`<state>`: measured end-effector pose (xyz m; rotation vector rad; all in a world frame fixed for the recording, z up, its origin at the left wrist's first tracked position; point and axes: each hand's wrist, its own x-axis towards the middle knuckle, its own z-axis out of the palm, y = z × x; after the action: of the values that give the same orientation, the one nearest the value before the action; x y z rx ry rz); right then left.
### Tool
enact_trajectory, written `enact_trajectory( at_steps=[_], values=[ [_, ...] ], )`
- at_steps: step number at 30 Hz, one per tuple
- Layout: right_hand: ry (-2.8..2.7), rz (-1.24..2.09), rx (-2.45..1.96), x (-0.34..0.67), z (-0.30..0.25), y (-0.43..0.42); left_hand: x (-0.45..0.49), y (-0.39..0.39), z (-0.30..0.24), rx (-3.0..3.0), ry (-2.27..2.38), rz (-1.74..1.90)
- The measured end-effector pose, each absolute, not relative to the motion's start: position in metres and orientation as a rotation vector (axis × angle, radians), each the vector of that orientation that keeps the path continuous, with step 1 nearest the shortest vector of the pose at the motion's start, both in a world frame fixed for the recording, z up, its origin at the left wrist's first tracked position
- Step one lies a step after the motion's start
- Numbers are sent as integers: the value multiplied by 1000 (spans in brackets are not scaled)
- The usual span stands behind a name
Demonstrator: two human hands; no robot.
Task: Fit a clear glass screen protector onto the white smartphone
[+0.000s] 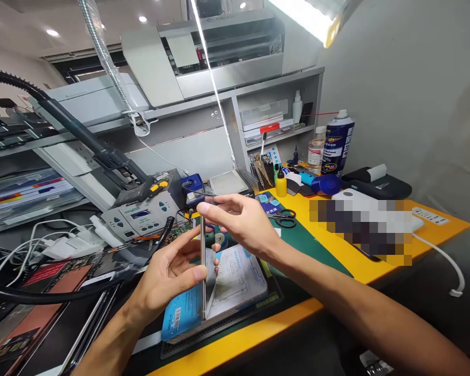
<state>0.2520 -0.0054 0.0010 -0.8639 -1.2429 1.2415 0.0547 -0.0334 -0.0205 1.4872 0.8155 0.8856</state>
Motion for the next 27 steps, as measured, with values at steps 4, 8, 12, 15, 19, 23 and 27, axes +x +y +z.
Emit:
enact_trajectory(
  at_steps=[4,8,12,15,19,23,27],
  values=[
    [-1230,1278,-861,256,1,-1,55,-37,-17,1520,862,857],
    [-1200,1300,-840,257,0,1,54,-37,-15,1533,905,853],
    [-1177,1334,-820,257,0,2,55,-35,-15,1521,912,879],
    [-1164,1363,-797,256,-1,4,55,-33,-16,1493,896,898],
    [-1129,1450,-760,257,-3,6,54,-29,-20,1461,838,909],
    [-1032,1587,-692,260,-1,6,51,-29,-16,1314,772,908],
    [-846,1718,-664,268,4,8,44,-30,-7,1046,622,906]
  ],
)
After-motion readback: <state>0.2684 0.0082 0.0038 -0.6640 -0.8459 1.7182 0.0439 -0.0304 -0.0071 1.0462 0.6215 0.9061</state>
